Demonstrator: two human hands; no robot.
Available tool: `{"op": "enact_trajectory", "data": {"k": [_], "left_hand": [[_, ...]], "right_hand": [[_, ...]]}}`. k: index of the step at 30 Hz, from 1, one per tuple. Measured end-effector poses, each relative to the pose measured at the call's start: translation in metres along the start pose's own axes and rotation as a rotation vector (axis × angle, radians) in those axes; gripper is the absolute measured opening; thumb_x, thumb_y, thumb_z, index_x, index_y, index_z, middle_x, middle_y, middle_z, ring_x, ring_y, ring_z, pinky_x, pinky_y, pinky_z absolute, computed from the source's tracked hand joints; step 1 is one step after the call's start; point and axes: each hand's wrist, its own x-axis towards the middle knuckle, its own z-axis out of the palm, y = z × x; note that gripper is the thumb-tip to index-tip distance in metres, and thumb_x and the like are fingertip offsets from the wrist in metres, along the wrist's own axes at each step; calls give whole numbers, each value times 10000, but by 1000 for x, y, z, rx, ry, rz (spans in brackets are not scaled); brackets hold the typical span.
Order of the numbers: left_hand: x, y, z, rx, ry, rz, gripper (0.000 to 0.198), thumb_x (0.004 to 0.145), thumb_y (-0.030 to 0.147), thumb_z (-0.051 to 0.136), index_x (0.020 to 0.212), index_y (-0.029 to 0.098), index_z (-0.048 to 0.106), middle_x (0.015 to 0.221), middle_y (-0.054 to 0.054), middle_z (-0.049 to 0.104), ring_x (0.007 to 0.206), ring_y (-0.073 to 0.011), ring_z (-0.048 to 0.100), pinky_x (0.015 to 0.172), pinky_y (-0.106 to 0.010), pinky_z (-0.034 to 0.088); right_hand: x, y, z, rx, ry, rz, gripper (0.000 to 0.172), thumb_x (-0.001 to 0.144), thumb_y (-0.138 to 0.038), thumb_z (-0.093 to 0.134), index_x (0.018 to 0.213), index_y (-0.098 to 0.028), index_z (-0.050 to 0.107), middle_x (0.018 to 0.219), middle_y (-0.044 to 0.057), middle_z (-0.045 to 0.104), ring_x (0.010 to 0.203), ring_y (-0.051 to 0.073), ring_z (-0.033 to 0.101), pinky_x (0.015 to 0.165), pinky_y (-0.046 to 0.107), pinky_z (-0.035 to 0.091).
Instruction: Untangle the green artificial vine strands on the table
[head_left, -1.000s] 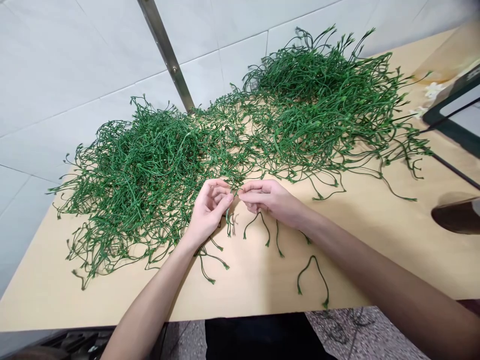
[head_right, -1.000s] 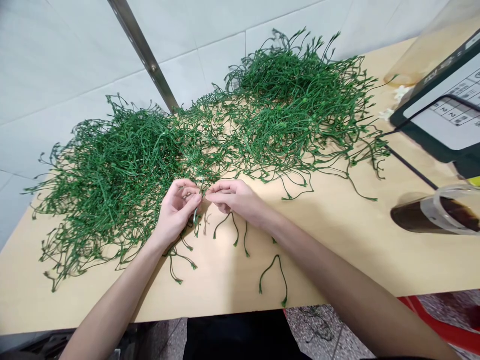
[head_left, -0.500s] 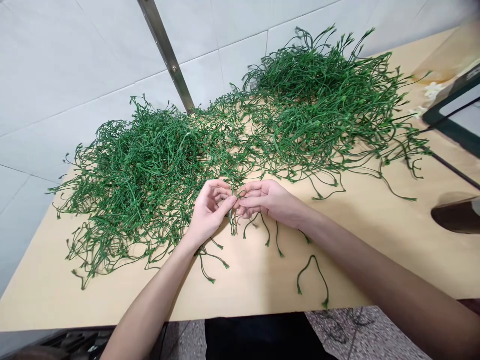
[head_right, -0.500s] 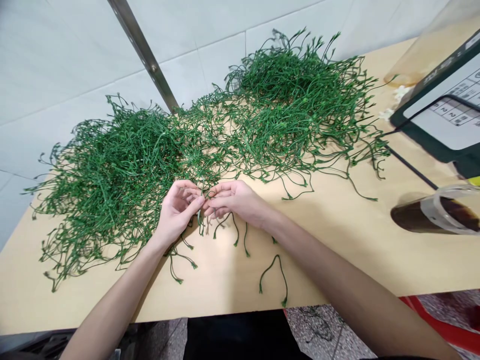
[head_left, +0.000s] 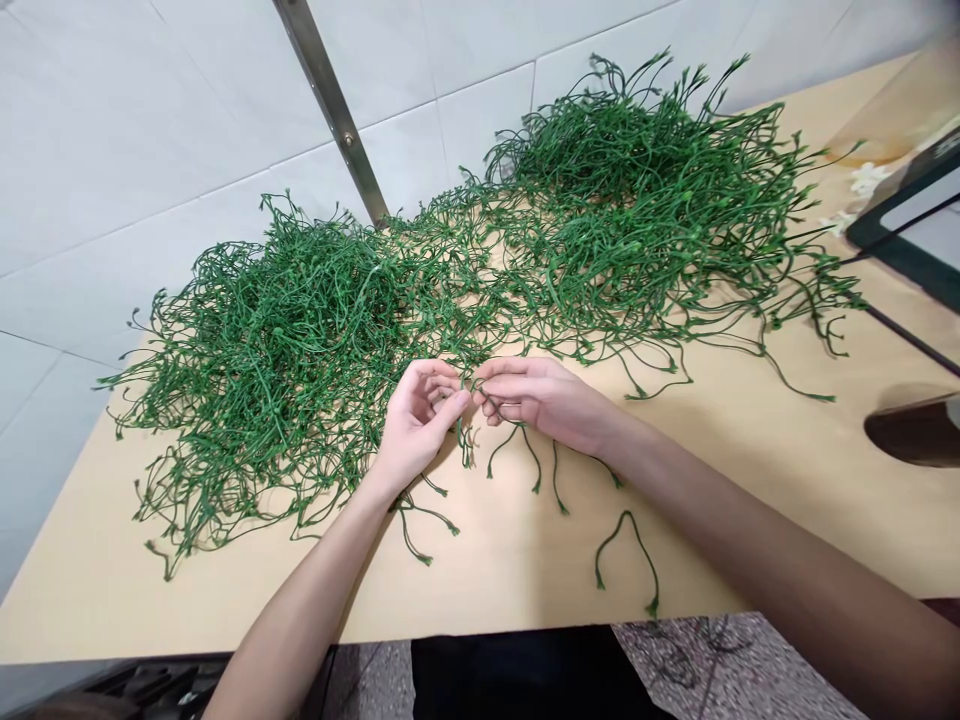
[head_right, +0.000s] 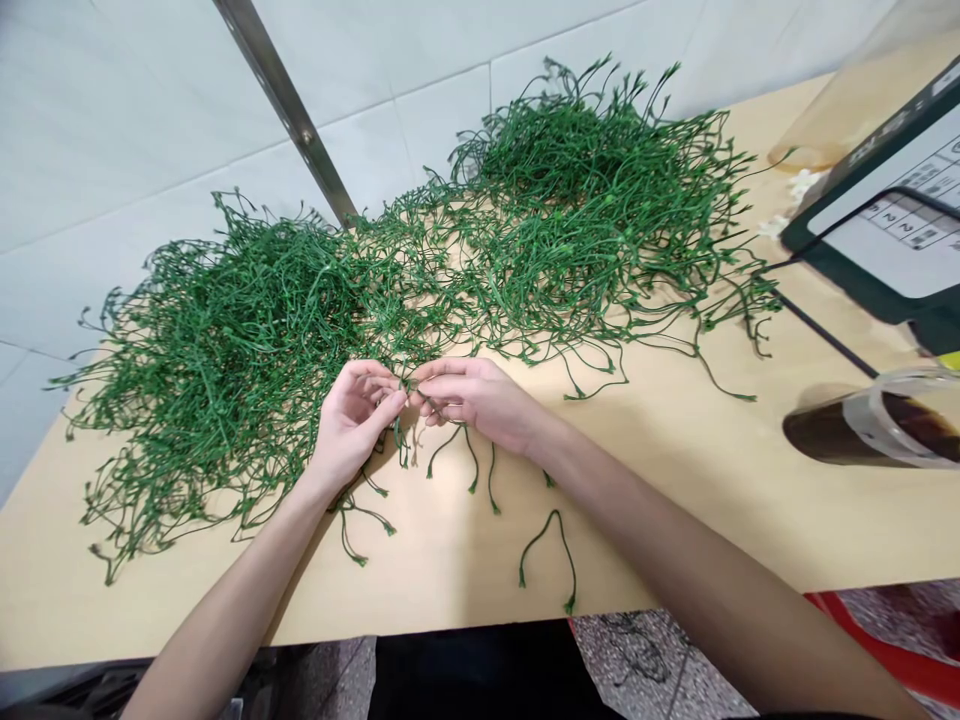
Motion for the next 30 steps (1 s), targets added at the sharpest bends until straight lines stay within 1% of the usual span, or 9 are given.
{"op": "enact_trajectory", "data": {"k": [3, 7, 10, 14, 17, 19, 21, 26, 30], "left_hand": [[0, 1, 1, 11, 3, -16, 298, 779, 299, 744, 959, 198, 529, 811, 6, 595, 743, -91, 582, 714, -221, 484], [0, 2, 0, 13, 5, -15, 299, 778, 302, 745, 957, 199, 529, 801, 7, 589, 735, -90, 576, 710, -221, 484], [0, 2, 0, 18, -2, -14, 297, 781, 302, 744, 960, 200, 530, 808, 5, 586, 736, -91, 575, 709, -223, 484], [0, 2, -1, 17, -14, -13, 292, 787, 300, 737, 964, 198, 528, 825, 7, 589, 742, -86, 583, 713, -217, 483], [-1, 2, 0, 10, -28, -18, 294, 787, 296, 738, 966, 197, 527, 817, 10, 590, 742, -84, 583, 709, -212, 480], [-1, 2, 0, 10, -41, -34, 297, 787, 289, 738, 976, 199, 528, 812, 9, 594, 748, -87, 585, 700, -209, 478], [-2, 3, 1, 15, -59, -44, 297, 789, 287, 735, 984, 203, 529, 809, 8, 600, 755, -93, 589, 683, -206, 474], [-3, 3, 3, 33, -123, -23, 254, 807, 291, 714, 960, 203, 532, 792, 6, 604, 749, -102, 592, 648, -208, 459], [-4, 5, 5, 72, -135, -15, 228, 819, 295, 700, 942, 201, 533, 791, 1, 607, 738, -107, 597, 644, -216, 457]], "right_hand": [[0, 0, -1, 6, -7, -3, 152, 688, -150, 713, 833, -155, 669, 712, 29, 677, 630, 123, 610, 638, 272, 493], [-1, -1, -3, 23, -36, 14, 85, 692, -165, 707, 765, -130, 685, 750, 52, 692, 656, 143, 638, 710, 311, 528], [-2, -3, -3, 30, -44, 30, 93, 717, -206, 695, 742, -116, 706, 776, 62, 697, 702, 165, 666, 763, 333, 539], [-3, -5, -2, -27, -53, 33, 89, 697, -195, 722, 728, -114, 700, 742, 51, 689, 700, 154, 668, 772, 317, 530], [-2, -2, -2, -51, -41, 11, 154, 650, -165, 744, 779, -130, 668, 709, 29, 682, 671, 142, 659, 740, 306, 523], [-1, 0, -2, -57, -30, -14, 232, 620, -139, 732, 830, -154, 634, 686, 9, 676, 637, 140, 651, 704, 305, 520], [0, 1, -1, -80, -26, -28, 273, 595, -112, 700, 844, -171, 603, 665, -6, 666, 599, 138, 640, 668, 300, 516], [0, 3, 2, -144, -30, -33, 168, 555, -108, 566, 708, -178, 570, 568, -31, 596, 532, 126, 607, 593, 262, 482], [0, 4, 3, -240, -41, -28, 154, 528, -123, 496, 650, -179, 572, 483, -31, 550, 496, 123, 574, 482, 224, 374]]}}
